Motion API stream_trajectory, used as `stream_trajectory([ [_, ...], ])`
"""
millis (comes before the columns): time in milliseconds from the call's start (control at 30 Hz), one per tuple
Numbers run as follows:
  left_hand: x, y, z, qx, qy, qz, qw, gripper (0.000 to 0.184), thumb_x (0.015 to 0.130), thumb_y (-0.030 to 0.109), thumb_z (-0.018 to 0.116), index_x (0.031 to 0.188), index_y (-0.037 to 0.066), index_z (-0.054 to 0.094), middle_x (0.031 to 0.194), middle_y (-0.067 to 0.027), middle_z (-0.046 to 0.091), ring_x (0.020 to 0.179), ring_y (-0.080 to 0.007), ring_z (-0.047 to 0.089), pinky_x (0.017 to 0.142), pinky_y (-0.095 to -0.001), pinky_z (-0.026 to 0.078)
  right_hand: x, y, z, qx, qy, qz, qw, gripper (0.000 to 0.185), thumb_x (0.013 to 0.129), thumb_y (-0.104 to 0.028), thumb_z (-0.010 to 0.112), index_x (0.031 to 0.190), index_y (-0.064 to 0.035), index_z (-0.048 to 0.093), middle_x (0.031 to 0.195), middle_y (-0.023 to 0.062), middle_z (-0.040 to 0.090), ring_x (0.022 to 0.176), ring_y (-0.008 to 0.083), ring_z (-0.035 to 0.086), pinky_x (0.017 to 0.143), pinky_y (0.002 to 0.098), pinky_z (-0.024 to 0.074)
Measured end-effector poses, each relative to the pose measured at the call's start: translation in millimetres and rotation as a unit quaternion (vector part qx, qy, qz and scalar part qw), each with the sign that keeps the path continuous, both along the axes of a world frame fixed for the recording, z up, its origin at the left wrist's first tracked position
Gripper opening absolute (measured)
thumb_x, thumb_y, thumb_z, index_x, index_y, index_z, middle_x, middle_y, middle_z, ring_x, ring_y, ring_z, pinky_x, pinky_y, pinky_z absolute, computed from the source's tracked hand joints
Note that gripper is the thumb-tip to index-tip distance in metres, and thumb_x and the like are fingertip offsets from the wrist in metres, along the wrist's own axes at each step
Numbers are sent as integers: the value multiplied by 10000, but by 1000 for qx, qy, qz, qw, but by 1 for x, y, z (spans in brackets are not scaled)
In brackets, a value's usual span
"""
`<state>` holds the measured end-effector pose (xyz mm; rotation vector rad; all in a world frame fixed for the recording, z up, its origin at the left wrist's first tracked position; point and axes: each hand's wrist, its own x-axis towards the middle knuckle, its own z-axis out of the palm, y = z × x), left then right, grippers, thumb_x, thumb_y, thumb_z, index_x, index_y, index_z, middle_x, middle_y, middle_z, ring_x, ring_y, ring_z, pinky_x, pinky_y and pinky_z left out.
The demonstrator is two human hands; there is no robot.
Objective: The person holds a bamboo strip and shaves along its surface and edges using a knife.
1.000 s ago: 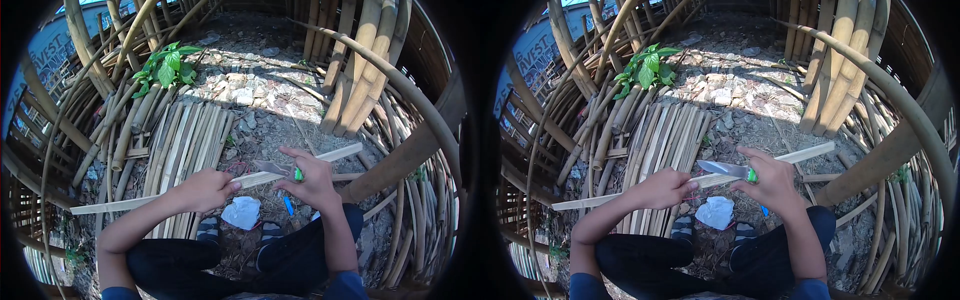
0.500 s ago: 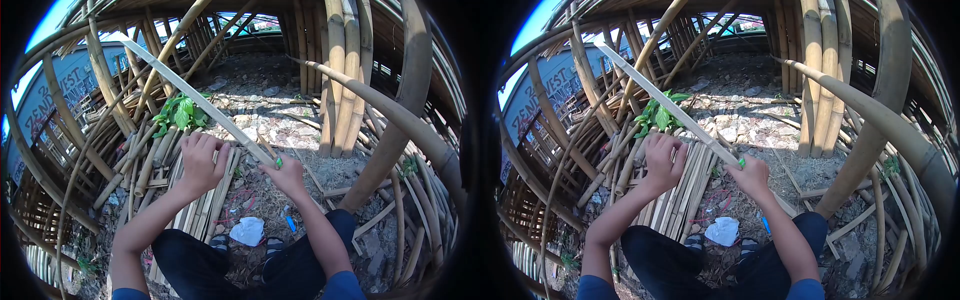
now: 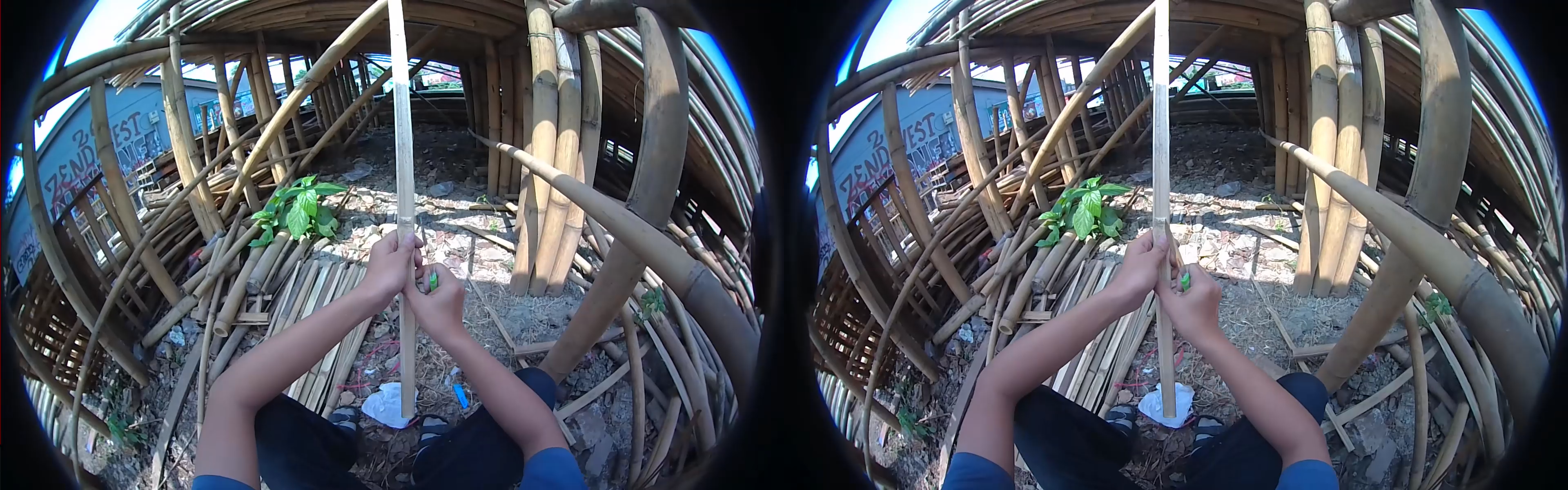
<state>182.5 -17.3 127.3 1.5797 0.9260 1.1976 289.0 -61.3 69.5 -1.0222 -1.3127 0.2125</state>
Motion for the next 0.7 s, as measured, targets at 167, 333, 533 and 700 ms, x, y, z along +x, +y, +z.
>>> stream_trajectory([
  [167,-27,16,35,-114,-81,-51,989,313,1095,327,366,1034,56,511,743,-10,493,574,-117,477,529,-277,411,52,18,2,4,-50,1,999,457,943,-441,613,736,-38,555,536,77,536,490,244,559,513,384,427],
  [333,-61,39,35,-123,37,-31,991,379,1096,374,329,951,74,509,664,12,435,487,-91,370,458,-267,328,56,39,15,20,-77,-40,996,492,1038,-456,451,801,-39,560,534,94,527,494,270,565,511,403,420],
  [533,-95,61,-20,-85,104,-16,991,390,1086,382,382,892,79,533,602,25,444,431,-72,370,396,-239,301,4,91,-18,-10,-218,84,972,482,1016,-463,490,812,-31,554,558,153,555,542,369,599,526,463,428],
  [700,-120,49,-44,-45,171,8,984,372,1085,347,407,897,60,551,610,20,455,462,-69,409,424,-242,335,-24,102,-32,9,-299,100,949,448,1004,-431,529,770,-49,528,532,133,538,497,363,582,483,455,438],
])
